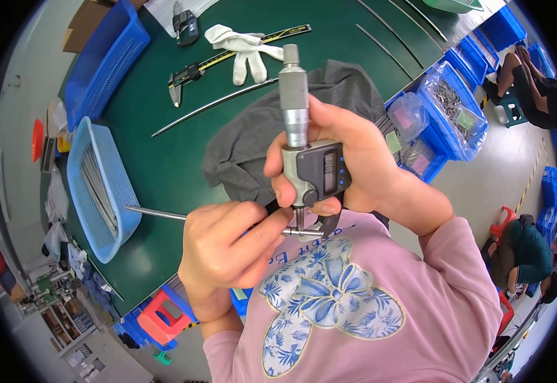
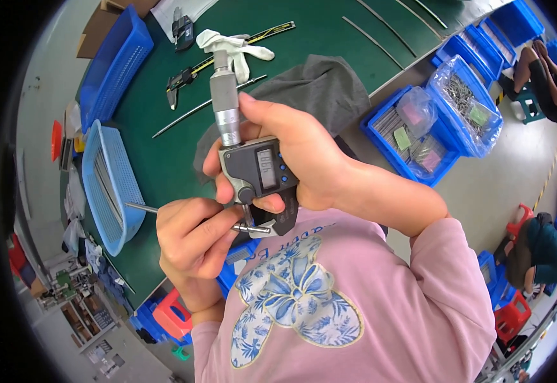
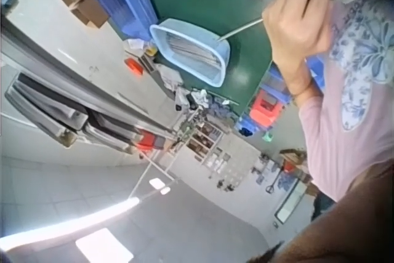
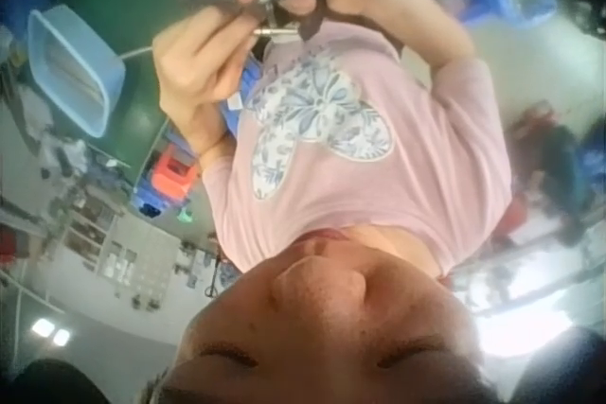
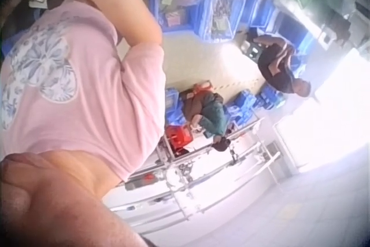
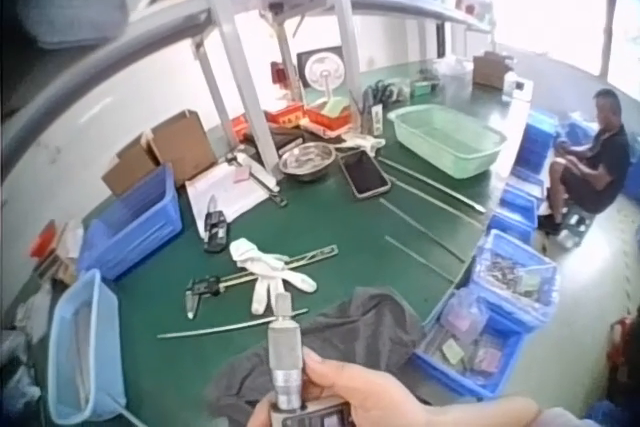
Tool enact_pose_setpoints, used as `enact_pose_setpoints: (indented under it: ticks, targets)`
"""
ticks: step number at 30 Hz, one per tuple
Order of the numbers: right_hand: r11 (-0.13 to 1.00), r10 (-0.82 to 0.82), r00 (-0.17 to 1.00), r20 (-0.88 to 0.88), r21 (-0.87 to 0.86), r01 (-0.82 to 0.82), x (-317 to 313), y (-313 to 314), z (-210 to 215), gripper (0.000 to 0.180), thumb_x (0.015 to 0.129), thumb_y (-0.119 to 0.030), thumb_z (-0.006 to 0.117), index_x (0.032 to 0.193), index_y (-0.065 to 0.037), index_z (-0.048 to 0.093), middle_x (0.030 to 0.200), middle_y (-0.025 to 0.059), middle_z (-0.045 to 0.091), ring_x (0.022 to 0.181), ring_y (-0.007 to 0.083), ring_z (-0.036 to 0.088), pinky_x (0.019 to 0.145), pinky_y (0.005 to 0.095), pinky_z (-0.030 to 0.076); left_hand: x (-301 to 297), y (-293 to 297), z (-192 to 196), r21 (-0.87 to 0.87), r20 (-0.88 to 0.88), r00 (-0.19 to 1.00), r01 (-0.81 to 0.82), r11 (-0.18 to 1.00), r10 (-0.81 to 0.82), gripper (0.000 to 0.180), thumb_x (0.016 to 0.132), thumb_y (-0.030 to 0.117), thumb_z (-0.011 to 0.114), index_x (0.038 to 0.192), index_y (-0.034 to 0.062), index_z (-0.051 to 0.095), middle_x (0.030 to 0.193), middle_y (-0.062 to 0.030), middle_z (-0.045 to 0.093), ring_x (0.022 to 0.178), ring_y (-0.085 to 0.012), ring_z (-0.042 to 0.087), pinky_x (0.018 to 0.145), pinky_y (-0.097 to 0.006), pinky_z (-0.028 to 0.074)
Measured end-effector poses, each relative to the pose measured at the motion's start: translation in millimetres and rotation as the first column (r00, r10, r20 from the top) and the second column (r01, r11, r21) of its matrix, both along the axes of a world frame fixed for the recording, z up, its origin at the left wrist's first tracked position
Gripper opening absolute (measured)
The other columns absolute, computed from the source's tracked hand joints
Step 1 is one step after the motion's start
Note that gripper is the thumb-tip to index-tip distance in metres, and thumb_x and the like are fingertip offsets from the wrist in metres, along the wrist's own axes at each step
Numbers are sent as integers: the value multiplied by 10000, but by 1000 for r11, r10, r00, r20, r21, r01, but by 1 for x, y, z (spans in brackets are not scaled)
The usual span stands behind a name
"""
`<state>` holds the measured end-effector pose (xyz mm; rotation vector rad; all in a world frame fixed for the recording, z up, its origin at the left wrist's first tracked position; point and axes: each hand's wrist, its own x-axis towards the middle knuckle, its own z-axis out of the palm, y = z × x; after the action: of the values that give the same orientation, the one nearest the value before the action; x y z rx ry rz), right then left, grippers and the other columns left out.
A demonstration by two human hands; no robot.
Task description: Measure the dimensions of metal rods using a digital micrometer and use a hand file to adjust the rod ends.
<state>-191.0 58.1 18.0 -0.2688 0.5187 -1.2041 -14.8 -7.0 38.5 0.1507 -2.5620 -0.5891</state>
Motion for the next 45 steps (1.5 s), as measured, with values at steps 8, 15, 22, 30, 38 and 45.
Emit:
enact_pose_setpoints:
  ticks: [8, 15, 22, 30, 38, 45]
  targets:
    - [1000, 14, 1000, 9, 10, -14, -2, 0, 5, 620, 844, -536, 342, 861, 40, 568, 694, 166, 595, 375, 158, 447, 345, 235, 357, 0, -4, -3, -19, 25, 999, 26, 999, -26, 213, 528, 66, 624, 740, 61, 636, 574, -10, 432, 426, -142, 436, 359, -275, 321]
    - [1000, -18, 996, -82, -4, 17, 1, 1, 7, 588, 827, -537, 408, 823, 27, 574, 664, 149, 592, 359, 143, 430, 341, 221, 342, 0, -4, -4, -10, 21, 999, 39, 999, -38, 209, 523, 72, 623, 733, 63, 631, 580, -10, 447, 426, -151, 441, 362, -280, 329]
    - [1000, 0, 997, -78, -23, -2, -1, 0, 7, 593, 836, -536, 398, 830, 32, 567, 666, 135, 595, 348, 136, 423, 335, 224, 339, 0, -4, -3, -12, 33, 999, 35, 999, -34, 229, 524, 74, 625, 752, 58, 641, 584, -10, 460, 430, -152, 447, 366, -282, 334]
    - [998, 9, 1000, -12, -65, -10, -3, -1, 1, 614, 853, -533, 325, 864, 31, 567, 709, 147, 604, 375, 142, 444, 357, 229, 350, 1, -5, -4, -16, 0, 1000, 27, 1000, -27, 222, 550, 71, 617, 769, 56, 642, 571, -8, 433, 424, -146, 438, 360, -275, 323]
    - [998, -15, 970, -244, -56, 1, -13, 2, 9, 615, 778, -520, 450, 908, 76, 532, 704, 203, 587, 393, 128, 450, 329, 194, 338, 0, -4, -1, -22, 38, 998, 45, 999, -44, 217, 569, 73, 607, 784, 50, 628, 552, -16, 395, 415, -157, 438, 357, -289, 322]
    - [980, -125, 814, -568, -199, 12, -13, 16, 13, 417, 576, -207, 680, 880, 41, 536, 712, 131, 585, 597, 146, 560, 471, 208, 418, 3, -7, -1, 122, 27, 998, -55, 991, 53, 198, 624, 66, 635, 819, 41, 611, 569, -40, 468, 441, -203, 487, 374, -313, 353]
